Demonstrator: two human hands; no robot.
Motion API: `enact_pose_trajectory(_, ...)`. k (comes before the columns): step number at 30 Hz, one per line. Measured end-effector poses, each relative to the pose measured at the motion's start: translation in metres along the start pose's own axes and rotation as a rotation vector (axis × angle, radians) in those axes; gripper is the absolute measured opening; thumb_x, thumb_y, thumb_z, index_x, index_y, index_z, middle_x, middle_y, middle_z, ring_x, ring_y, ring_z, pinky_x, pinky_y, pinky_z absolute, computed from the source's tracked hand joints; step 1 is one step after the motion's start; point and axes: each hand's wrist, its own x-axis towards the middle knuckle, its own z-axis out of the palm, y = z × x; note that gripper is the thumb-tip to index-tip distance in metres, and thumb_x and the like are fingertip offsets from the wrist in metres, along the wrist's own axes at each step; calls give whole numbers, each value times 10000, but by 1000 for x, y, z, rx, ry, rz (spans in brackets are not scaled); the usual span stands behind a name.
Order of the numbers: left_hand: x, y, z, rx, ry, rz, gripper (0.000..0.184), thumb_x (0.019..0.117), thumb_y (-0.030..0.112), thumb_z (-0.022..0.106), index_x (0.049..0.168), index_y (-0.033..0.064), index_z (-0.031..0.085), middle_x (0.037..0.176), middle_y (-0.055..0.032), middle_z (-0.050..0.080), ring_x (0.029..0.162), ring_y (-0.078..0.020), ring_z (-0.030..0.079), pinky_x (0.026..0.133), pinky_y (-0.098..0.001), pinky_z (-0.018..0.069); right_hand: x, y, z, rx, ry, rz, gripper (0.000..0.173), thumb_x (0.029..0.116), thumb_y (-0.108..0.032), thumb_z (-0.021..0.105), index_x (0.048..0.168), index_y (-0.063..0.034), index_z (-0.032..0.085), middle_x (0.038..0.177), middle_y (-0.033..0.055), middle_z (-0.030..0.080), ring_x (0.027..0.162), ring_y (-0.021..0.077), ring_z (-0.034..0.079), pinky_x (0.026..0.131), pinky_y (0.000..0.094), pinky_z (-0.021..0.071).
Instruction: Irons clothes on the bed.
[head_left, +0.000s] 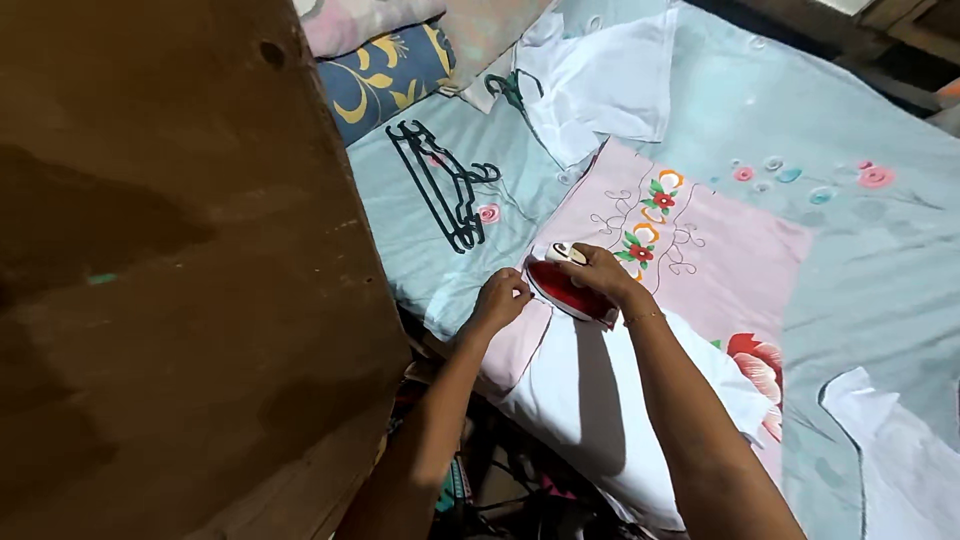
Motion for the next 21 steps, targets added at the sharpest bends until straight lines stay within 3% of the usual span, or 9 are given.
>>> enact_pose_trajectory(3, -8, -17, -2, -232, 137, 28, 202, 998, 122, 636, 1092, -41, 712, 1332, -179, 635, 1170, -243, 648, 1023, -407, 523, -8, -1, -1, 2, -43, -17, 278, 949, -284, 748, 967, -22, 655, 740, 95, 594, 650, 189, 556, 645, 414, 475)
enact_pose_trajectory(5, -7, -29, 4, -421, 280, 11, 184, 978, 48, 638, 1115, -70, 669, 1139, -179, 692, 971, -213, 690, 919, -395, 565, -5, -3, 0, -22, -57, -38, 283, 942, -288, 758, 968, -25, 657, 744, 101, 599, 653, 198, 562, 647, 426, 475)
enact_pose_trajectory(9, -2, -30, 8, -525, 324, -18, 152, 997, 12, 594, 1113, -73, 644, 903, -124, 702, 771, -129, 667, 788, -326, 570, -5, -3, 0, -79, -98, -96, 310, 937, -317, 762, 952, -26, 655, 749, 110, 596, 664, 220, 570, 649, 446, 476)
enact_pose_trajectory(12, -2, -28, 8, -529, 322, -23, 149, 1015, 18, 578, 1120, -71, 636, 896, -120, 702, 757, -125, 669, 771, -319, 572, -14, 0, -2, -77, -80, -63, 314, 941, -328, 754, 952, -33, 646, 741, 103, 587, 660, 217, 562, 642, 446, 464)
enact_pose_trajectory(15, -3, -30, 7, -486, 303, -31, 167, 1027, 39, 572, 1153, -51, 633, 917, -129, 714, 777, -153, 684, 787, -345, 577, -40, 14, -3, 15, 55, 104, 319, 980, -318, 704, 1064, -14, 658, 782, 129, 608, 672, 228, 564, 662, 456, 476)
enact_pose_trajectory(18, -10, -27, 5, -426, 278, -33, 196, 1038, 60, 560, 1189, -44, 630, 985, -168, 720, 834, -212, 706, 829, -407, 583, -78, 42, -3, 72, 202, 264, 432, 1000, -406, 660, 1167, -8, 646, 845, 136, 639, 689, 224, 587, 684, 456, 511)
enact_pose_trajectory(21, -9, -27, 9, -411, 291, -7, 211, 1040, 60, 545, 1191, -58, 633, 994, -185, 719, 870, -234, 704, 855, -425, 571, -117, 60, -3, 66, 201, 291, 415, 1004, -394, 646, 1139, -1, 636, 836, 106, 610, 670, 186, 555, 654, 420, 489)
